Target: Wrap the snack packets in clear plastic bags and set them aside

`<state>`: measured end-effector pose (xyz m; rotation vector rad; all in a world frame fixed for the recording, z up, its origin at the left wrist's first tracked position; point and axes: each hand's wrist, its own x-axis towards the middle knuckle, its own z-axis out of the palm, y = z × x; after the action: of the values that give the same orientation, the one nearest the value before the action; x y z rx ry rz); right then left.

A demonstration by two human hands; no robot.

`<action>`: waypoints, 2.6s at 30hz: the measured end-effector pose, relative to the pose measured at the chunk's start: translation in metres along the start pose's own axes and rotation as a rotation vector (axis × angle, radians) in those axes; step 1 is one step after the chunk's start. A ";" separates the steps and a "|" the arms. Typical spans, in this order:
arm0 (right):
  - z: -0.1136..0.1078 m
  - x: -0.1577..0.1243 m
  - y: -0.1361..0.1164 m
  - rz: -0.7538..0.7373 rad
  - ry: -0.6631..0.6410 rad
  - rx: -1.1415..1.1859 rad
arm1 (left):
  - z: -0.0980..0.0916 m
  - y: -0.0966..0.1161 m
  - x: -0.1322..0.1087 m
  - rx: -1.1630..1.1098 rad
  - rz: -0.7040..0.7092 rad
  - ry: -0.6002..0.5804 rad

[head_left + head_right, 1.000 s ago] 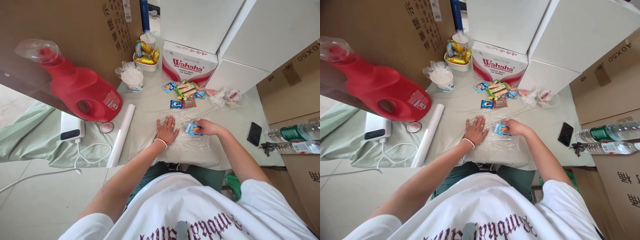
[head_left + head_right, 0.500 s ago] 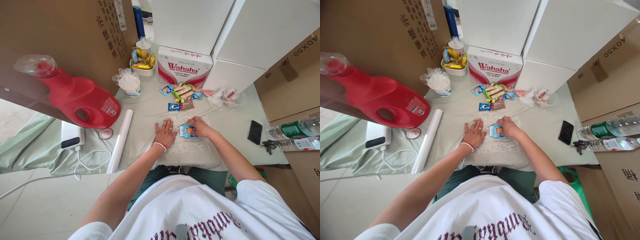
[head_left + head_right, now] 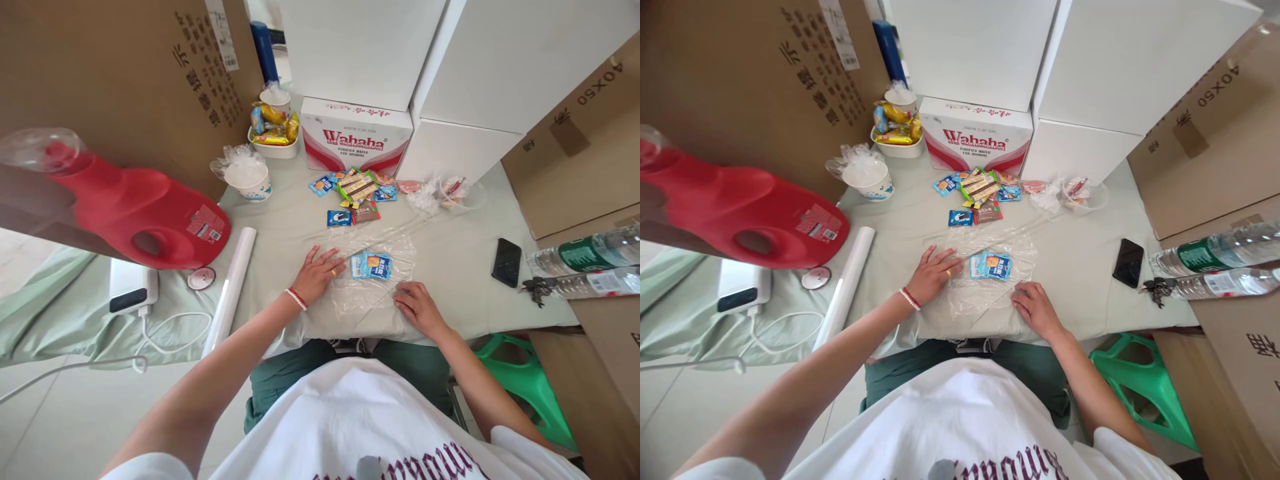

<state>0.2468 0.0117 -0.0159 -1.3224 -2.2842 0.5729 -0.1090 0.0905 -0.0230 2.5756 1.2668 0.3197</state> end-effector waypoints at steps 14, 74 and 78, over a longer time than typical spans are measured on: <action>-0.038 0.085 0.006 0.054 -0.106 0.057 | 0.005 0.019 -0.019 -0.237 -0.084 0.049; -0.009 0.097 -0.021 0.535 0.066 -0.109 | 0.035 0.094 0.051 0.033 -0.182 0.081; 0.006 0.150 -0.045 0.451 -0.014 -0.185 | 0.031 0.094 0.051 -0.031 -0.157 0.073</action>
<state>0.1453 0.1224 0.0287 -1.9512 -2.0933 0.5197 0.0006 0.0717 -0.0182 2.4405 1.4676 0.4016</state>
